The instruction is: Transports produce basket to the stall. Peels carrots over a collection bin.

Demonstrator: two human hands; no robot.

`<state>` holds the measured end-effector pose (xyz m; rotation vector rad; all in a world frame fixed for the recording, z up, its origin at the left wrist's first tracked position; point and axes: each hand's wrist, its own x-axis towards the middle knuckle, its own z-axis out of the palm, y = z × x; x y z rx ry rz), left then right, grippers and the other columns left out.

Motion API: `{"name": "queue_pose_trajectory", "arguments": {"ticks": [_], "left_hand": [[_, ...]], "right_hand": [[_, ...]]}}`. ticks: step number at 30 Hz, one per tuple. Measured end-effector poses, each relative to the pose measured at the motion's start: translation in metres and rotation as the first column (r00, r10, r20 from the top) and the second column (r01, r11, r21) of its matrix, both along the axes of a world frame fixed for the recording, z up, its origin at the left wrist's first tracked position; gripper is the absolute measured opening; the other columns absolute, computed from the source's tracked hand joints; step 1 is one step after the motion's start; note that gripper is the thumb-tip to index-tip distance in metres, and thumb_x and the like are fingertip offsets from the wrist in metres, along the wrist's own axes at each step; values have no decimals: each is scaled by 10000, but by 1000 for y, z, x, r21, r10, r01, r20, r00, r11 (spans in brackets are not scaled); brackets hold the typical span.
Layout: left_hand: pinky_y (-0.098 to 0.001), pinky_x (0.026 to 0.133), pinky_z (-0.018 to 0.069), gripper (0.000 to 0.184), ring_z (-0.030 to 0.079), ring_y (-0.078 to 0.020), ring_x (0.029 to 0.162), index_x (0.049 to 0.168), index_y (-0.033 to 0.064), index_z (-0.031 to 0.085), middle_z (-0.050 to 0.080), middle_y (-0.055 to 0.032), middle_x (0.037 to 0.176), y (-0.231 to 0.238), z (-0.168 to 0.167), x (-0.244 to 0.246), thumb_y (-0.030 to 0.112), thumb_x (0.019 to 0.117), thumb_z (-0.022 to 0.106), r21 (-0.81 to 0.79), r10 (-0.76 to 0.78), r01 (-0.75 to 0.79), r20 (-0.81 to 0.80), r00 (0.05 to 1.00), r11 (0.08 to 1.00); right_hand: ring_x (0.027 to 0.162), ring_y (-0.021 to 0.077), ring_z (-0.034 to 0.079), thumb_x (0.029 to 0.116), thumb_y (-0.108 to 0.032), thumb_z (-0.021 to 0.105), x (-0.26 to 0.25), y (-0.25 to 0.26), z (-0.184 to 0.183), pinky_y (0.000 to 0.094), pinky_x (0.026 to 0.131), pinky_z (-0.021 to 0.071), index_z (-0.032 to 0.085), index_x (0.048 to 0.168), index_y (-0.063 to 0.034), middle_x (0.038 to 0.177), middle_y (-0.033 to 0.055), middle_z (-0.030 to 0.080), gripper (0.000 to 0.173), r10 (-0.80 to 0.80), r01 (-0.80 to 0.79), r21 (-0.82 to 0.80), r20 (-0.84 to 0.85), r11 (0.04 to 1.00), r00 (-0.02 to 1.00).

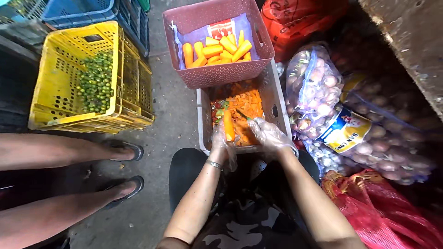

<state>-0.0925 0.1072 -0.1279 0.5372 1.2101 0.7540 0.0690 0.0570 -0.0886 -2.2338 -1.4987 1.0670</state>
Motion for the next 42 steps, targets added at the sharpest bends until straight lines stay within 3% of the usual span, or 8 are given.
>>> {"name": "queue_pose_trajectory", "arguments": {"ticks": [7,17,22,27,32,36,40,42], "left_hand": [[-372,842,522,506,610,-177,937,1268,51,605,636,-121,1069,-3,-1,3,427,1119,301,71,-96,114,-221,971,991],[-318,646,562,469,634,-161,727,1154,85,602,633,-76,857,-8,3,5,470,1100,339,-65,-31,35,65,997,997],[-340,743,588,405,660,-196,841,1333,128,546,637,-100,1021,-4,13,2,428,1071,470,-141,15,16,222,975,990],[-328,647,563,419,634,-175,727,1171,102,580,633,-79,877,1,10,3,469,1082,398,-188,143,-101,221,965,977],[-274,525,514,439,580,-143,597,1092,126,550,585,-54,797,4,13,9,529,1065,377,-289,245,-167,259,934,943],[-302,608,537,329,604,-146,702,1155,146,539,589,-52,873,2,12,8,446,1070,433,-243,259,-206,213,942,948],[-324,607,558,321,625,-175,713,1186,109,549,606,-87,884,-4,4,6,385,1087,418,-156,214,-182,223,951,971],[-330,628,555,328,616,-179,728,1213,109,535,595,-90,907,-2,2,5,390,1091,414,-147,199,-169,223,954,975]], "right_hand": [[991,357,704,1074,-552,400,-23,-16,-20,592,868,533,642,1245,-98,993,189,716,543,135,-135,-29,21,990,991],[1160,413,645,1105,-495,351,-7,17,-44,657,964,491,586,1381,-109,1266,220,664,529,-139,132,-84,-77,988,987],[1239,378,609,1125,-442,311,8,-5,-31,614,1053,447,586,1381,-53,1307,229,643,541,-165,160,-48,-131,986,978],[832,341,700,1079,-459,414,-26,-58,-8,557,763,552,676,1151,-21,864,185,695,515,-54,63,228,-45,972,998],[924,362,718,1067,-606,300,-45,-65,-2,555,799,561,662,1154,-45,930,182,710,674,119,-128,101,88,987,989],[819,384,738,1060,-555,396,-52,-54,-17,561,701,577,710,1055,-23,834,198,719,618,36,-104,302,224,948,974],[1135,424,666,1108,-473,346,-28,-14,-5,631,951,511,533,1424,-114,1189,234,690,514,6,16,-176,126,984,992],[1121,417,669,1106,-499,338,-14,-9,-5,635,945,508,541,1405,-119,1171,230,689,524,-48,59,-144,75,988,996]]}}
